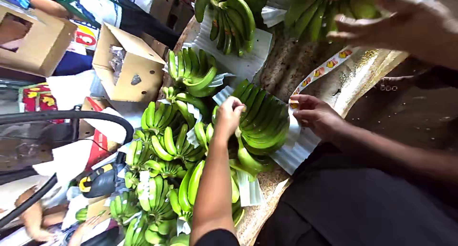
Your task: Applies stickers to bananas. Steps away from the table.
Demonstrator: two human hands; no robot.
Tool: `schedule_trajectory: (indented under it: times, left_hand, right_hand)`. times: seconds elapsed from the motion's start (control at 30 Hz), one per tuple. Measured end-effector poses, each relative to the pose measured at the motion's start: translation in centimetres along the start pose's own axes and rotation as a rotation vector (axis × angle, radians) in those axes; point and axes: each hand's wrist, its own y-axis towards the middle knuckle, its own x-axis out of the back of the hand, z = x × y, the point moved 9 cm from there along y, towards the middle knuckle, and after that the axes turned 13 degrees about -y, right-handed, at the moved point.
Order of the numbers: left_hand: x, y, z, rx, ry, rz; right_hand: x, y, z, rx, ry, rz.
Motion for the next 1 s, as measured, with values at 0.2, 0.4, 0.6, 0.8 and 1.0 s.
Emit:
schedule_trajectory:
  times: [0.2,0.4,0.6,0.8,1.0]
  left_hand:
    - [-3.6,7.9,6.9,0.283,0.67,0.292]
    - [-3.9,9.7,6.7,0.195,0.769,0.069]
    - [-4.4,3.2,-4.7,-0.227,-0.163,0.065]
    - [-6.9,-2.1,-9.5,-0.5,-0.053,-0.071]
    - [-6.3,-4.2,-9.6,-0.579,0.125,-0.264]
  right_hand:
    - [-3.7,-3.1,2.2,0.18,-0.401,0.438]
    - [-2.5,-1.8,3.2,0.141,-0.478,0.425]
    - [0.0,2.0,2.4,-0.051,-0.169,0.11]
    - [-1.6,1.9,2.3,0.013,-0.251,0.15]
    - [-2.9,1.0,1.9,0.166,-0.369,0.17]
